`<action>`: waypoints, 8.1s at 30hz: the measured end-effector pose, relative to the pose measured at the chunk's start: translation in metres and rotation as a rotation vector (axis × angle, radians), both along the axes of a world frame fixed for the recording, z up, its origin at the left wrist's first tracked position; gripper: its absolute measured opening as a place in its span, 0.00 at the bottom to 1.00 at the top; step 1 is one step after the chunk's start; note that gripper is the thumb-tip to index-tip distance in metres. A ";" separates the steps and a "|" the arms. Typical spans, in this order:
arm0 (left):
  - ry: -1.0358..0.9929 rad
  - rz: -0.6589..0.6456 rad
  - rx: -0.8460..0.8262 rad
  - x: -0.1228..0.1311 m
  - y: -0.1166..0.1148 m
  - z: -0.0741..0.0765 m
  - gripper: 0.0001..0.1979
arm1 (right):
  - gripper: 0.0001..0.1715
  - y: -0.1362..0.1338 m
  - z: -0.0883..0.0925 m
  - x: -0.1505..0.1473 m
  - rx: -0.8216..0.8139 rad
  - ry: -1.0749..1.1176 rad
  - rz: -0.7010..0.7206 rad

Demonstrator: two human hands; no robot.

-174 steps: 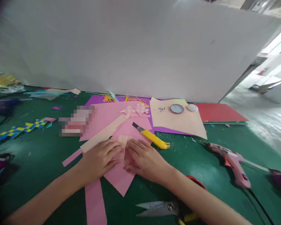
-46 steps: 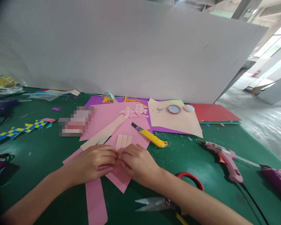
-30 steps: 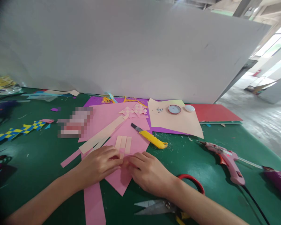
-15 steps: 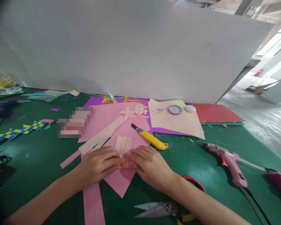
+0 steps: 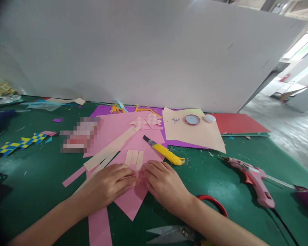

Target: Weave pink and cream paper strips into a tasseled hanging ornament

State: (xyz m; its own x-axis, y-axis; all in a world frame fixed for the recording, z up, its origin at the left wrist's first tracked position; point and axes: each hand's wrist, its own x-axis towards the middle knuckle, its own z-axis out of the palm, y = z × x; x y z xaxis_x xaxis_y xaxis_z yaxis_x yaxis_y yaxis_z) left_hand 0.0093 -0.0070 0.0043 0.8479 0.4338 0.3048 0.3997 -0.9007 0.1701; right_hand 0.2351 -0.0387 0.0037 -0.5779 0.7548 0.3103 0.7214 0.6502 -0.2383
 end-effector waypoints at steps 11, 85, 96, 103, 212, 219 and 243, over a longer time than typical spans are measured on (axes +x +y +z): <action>0.049 0.138 -0.035 -0.003 0.004 -0.002 0.16 | 0.10 0.015 0.015 -0.015 -0.280 0.122 -0.158; -0.131 0.100 0.028 -0.007 0.006 0.007 0.15 | 0.28 -0.006 -0.006 -0.012 -0.081 -0.200 0.050; 0.022 0.022 -0.098 -0.026 0.021 0.013 0.12 | 0.24 -0.006 -0.009 -0.017 -0.029 -0.092 -0.014; -0.001 -0.061 0.030 -0.016 0.011 0.010 0.10 | 0.23 -0.006 -0.011 -0.019 0.039 -0.124 -0.012; 0.018 0.149 0.061 0.002 0.008 -0.002 0.09 | 0.07 0.015 0.000 -0.007 -0.032 -0.044 -0.031; 0.029 0.083 0.211 -0.005 0.008 -0.004 0.11 | 0.09 0.015 -0.004 -0.006 -0.031 -0.006 -0.027; 0.054 0.223 0.223 0.000 -0.002 0.003 0.11 | 0.07 0.012 0.002 -0.005 -0.085 0.029 -0.044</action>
